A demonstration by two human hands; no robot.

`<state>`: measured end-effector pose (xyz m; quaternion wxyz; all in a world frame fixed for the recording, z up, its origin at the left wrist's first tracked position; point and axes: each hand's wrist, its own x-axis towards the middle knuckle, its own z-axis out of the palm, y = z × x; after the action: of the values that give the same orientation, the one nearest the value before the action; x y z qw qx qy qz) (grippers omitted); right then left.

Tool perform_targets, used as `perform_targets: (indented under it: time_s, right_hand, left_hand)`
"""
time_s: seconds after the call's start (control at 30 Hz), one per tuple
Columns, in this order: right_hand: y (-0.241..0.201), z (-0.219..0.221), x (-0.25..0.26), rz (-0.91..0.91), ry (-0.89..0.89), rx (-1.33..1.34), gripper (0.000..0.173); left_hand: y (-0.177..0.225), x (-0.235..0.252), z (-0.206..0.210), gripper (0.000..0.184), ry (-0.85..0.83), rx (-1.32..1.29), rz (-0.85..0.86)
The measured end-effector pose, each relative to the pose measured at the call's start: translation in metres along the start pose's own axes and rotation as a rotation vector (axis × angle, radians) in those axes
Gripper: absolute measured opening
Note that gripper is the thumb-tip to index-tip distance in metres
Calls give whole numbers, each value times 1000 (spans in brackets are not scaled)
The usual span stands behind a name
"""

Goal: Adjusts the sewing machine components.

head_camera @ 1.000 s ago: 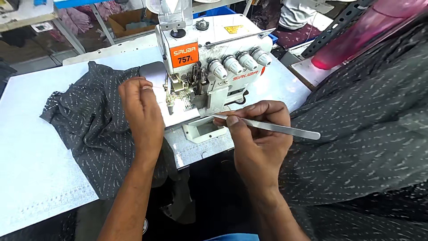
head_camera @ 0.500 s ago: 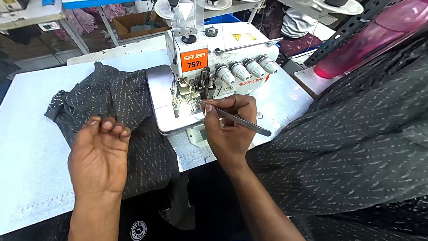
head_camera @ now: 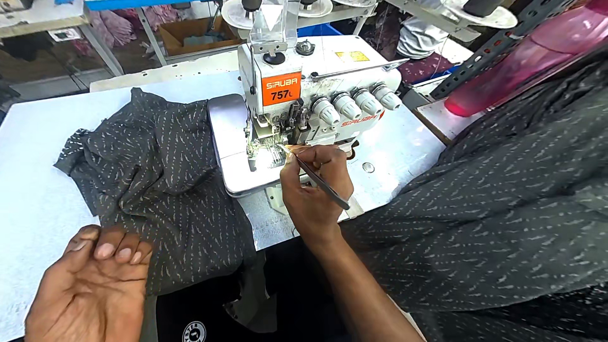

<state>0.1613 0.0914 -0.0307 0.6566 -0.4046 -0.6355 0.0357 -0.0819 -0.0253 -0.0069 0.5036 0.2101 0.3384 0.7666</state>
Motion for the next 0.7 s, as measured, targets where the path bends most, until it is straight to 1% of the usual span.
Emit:
perform_targets:
  time_s: [0.13,0.27,0.37,0.5,0.6,0.7]
  right_hand:
    - [-1,3,-4,-77,-4,-80,6]
    - [2,5,-8,-107,-28,-95,3]
    - [3,5,-10,-106,-35,-91,4]
    - [3,1,-11,-93,-37,-53,6]
    - [1,-6,-15,-72,-30,-34,8]
    - [-2,-24,-21,-74,-37,3,10]
  left_hand:
    - [10,-1,1,43,-46,-40,18]
    - [12,2,-2,40,-73,-28,38]
    - [14,2,-3,41,-59,-62,29]
    - [15,-2,-9,33,-68,-98,29]
    - [14,-10,-12,33,-49,-71,1]
    - [12,-18,-18,33,-52,0,-16]
